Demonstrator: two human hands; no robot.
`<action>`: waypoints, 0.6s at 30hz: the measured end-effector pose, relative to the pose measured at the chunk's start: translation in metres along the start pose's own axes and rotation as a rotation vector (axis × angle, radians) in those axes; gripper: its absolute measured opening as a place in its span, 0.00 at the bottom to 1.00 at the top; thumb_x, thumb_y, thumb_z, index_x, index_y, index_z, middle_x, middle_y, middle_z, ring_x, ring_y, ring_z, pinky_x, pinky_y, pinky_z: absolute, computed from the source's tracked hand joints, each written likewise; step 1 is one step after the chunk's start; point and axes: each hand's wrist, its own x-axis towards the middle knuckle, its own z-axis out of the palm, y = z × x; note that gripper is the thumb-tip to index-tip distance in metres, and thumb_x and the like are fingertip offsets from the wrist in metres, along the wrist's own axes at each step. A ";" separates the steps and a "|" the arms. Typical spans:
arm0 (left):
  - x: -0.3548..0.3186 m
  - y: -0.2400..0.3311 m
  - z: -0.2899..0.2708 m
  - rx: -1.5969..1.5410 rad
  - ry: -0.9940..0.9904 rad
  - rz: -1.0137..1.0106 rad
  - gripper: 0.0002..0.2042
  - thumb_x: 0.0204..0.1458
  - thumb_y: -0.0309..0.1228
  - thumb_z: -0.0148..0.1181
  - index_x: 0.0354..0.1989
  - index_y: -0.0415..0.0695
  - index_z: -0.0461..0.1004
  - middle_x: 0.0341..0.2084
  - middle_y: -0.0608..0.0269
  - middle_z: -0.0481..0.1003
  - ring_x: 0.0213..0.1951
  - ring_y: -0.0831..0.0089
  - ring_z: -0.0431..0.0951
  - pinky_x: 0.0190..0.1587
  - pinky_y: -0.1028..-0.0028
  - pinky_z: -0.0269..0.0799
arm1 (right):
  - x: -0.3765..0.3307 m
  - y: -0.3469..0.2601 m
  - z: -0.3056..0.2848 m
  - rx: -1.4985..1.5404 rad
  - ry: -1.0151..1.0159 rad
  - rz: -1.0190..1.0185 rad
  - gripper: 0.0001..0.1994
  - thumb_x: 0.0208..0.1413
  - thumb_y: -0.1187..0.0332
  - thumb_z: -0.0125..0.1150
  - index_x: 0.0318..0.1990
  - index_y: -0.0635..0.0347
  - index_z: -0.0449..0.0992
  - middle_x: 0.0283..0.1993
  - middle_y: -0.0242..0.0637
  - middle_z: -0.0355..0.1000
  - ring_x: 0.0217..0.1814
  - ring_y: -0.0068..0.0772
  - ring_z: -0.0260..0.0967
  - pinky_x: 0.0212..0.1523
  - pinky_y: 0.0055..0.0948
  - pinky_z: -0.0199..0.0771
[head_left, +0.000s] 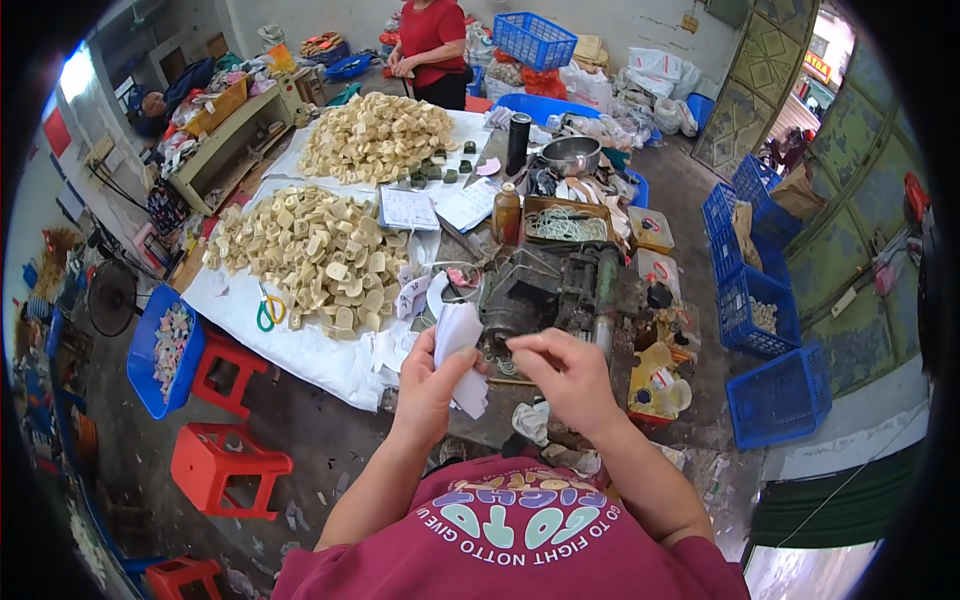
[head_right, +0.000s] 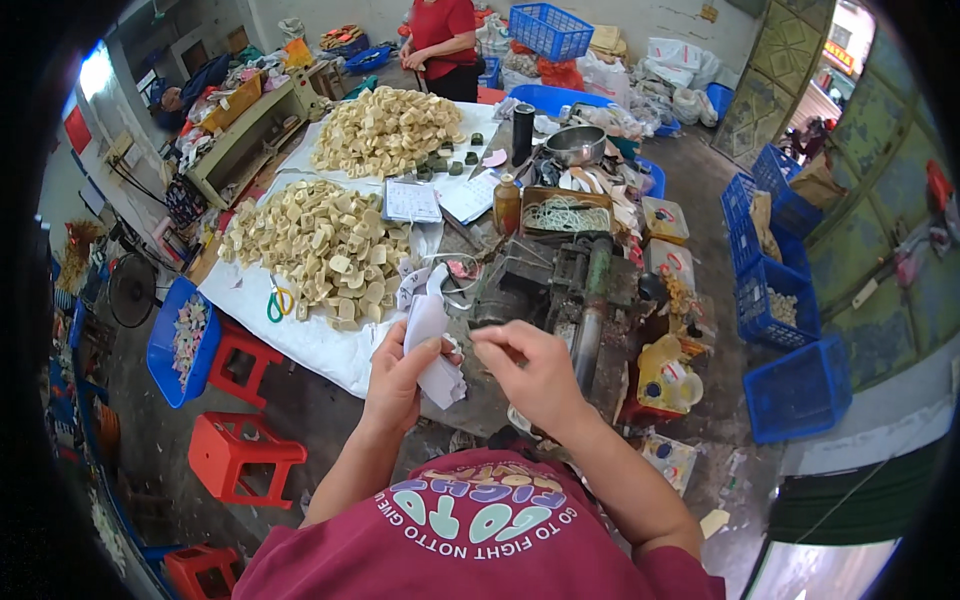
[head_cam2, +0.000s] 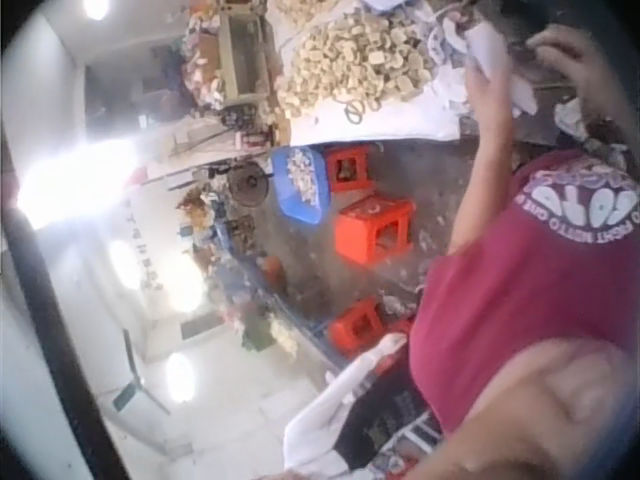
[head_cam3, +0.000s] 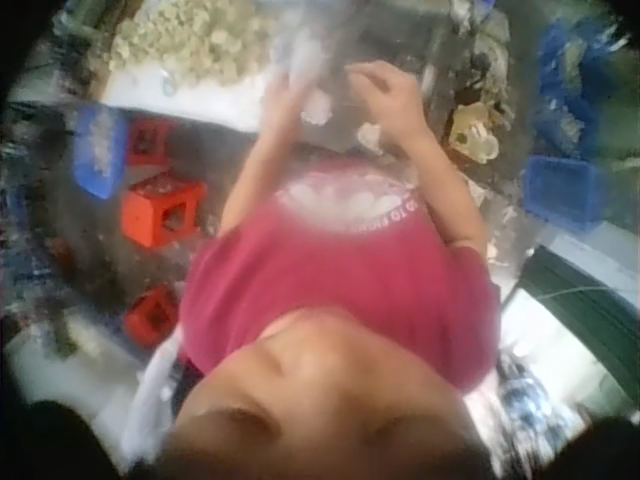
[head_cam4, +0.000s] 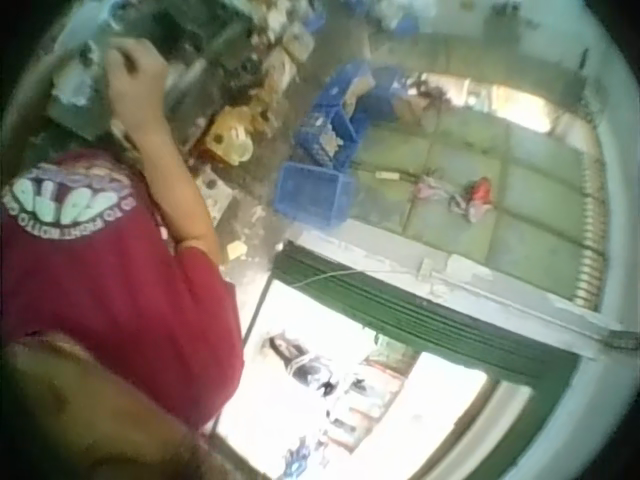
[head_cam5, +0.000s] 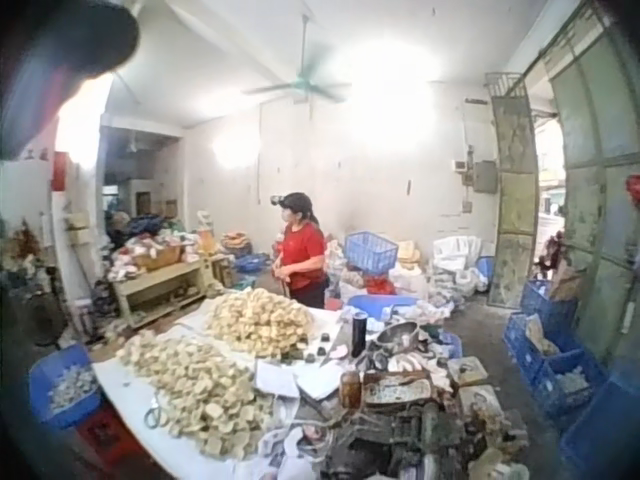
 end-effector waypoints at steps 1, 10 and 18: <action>-0.004 -0.002 0.005 0.146 0.028 0.062 0.19 0.53 0.27 0.58 0.53 0.37 0.65 0.36 0.56 0.74 0.35 0.74 0.76 0.37 0.75 0.72 | 0.007 0.007 0.012 0.225 0.074 0.002 0.08 0.55 0.70 0.60 0.39 0.65 0.81 0.29 0.32 0.76 0.27 0.15 0.67 0.27 0.18 0.66; -0.008 -0.001 0.006 1.030 0.181 0.636 0.28 0.44 0.23 0.63 0.56 0.34 0.61 0.38 0.46 0.73 0.38 0.52 0.77 0.40 0.63 0.72 | 0.030 -0.004 0.012 0.343 -0.164 0.394 0.09 0.55 0.68 0.62 0.38 0.65 0.80 0.28 0.31 0.76 0.26 0.16 0.70 0.25 0.17 0.72; 0.003 -0.006 0.004 1.151 0.151 0.658 0.31 0.40 0.21 0.63 0.57 0.35 0.60 0.34 0.47 0.70 0.35 0.49 0.74 0.35 0.59 0.70 | 0.041 0.000 0.012 0.363 -0.133 0.417 0.07 0.53 0.69 0.62 0.30 0.64 0.77 0.25 0.31 0.74 0.22 0.17 0.68 0.23 0.18 0.72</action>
